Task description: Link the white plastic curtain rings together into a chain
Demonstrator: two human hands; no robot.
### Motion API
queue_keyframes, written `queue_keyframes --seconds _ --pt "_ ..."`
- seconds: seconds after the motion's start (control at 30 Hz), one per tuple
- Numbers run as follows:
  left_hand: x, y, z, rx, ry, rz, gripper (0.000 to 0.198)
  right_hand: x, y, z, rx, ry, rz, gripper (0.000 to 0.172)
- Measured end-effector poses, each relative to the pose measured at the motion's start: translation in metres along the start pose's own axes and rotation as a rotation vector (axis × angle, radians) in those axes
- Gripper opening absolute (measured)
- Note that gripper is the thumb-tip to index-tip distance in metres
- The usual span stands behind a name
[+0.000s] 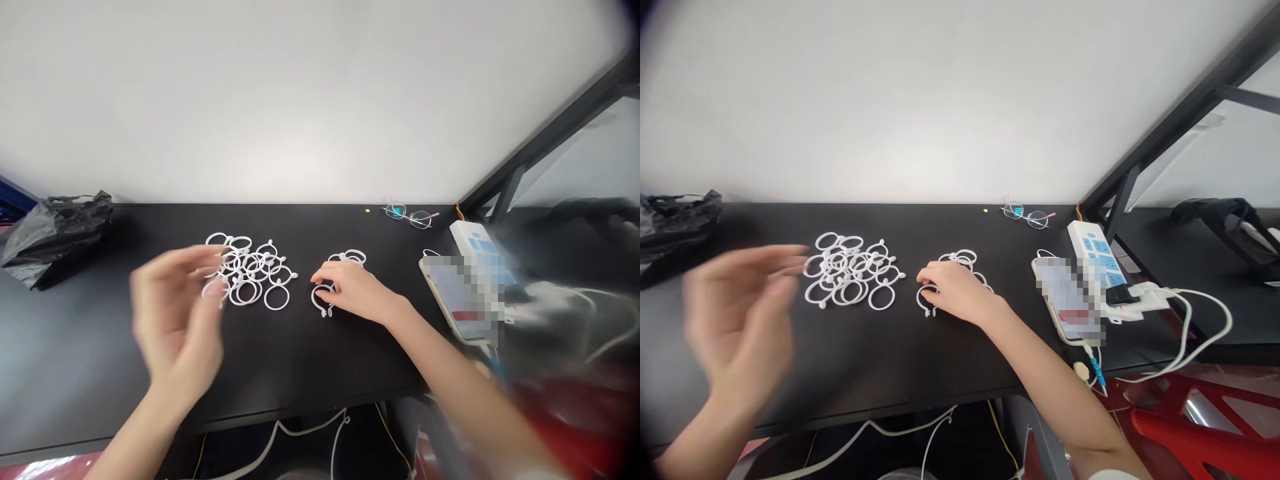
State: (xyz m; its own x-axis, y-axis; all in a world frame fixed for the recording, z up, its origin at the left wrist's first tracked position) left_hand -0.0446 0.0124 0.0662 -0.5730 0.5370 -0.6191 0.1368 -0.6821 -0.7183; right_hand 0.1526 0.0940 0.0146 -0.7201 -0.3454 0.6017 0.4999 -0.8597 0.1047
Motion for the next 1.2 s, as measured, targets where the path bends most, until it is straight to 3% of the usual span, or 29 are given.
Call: queue_keyframes --seconds 0.1,0.17,0.3,0.4,0.5,0.6,0.77,0.93,1.0,1.2 --pt "0.003 0.002 -0.027 0.319 0.092 -0.108 0.019 0.001 0.000 -0.004 -0.007 0.083 0.015 0.012" --pt "0.007 0.003 -0.042 0.448 0.079 -0.205 0.020 0.002 0.000 -0.003 -0.021 0.079 0.035 0.013" --pt "0.012 0.001 -0.061 0.509 0.087 -0.353 0.026 0.002 -0.002 0.008 -0.119 -0.136 0.019 0.010" --pt "0.012 0.005 -0.069 0.521 0.136 -0.421 0.039 -0.001 -0.003 0.009 -0.155 -0.471 -0.071 0.009" --pt "0.014 0.012 -0.074 0.536 0.150 -0.431 0.056 -0.001 -0.005 -0.003 -0.043 -0.857 -0.148 0.023" --pt "0.016 0.019 -0.075 0.538 0.154 -0.430 0.052 0.004 -0.006 -0.017 0.089 -1.062 -0.166 0.030" --pt "0.021 0.017 -0.067 0.501 0.237 -0.277 0.033 0.006 -0.006 -0.027 0.155 -1.090 -0.197 0.028" --pt "0.034 0.013 -0.065 0.444 0.536 0.077 0.035 0.006 0.001 -0.010 -0.097 -1.093 -0.181 0.023" --pt "0.038 0.016 -0.067 0.469 0.600 0.171 0.037 0.010 0.005 -0.006 -0.137 -1.108 -0.127 0.023" --pt "0.046 0.022 -0.075 0.600 0.618 0.309 0.038 0.018 0.009 -0.012 -0.063 -0.998 -0.037 0.015"
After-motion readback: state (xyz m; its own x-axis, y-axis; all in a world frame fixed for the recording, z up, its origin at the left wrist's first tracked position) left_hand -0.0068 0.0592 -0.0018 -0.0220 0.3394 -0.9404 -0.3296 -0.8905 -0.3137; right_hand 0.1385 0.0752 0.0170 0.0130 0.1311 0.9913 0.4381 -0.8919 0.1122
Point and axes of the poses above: each hand's wrist, its own y-axis away from the middle knuckle, its own z-axis out of the back of the hand, x = y × z, the point moved 5 cm from there along -y, towards the middle knuckle, and after that the axes turned 15 degrees about -z, right-handed, at the moved point
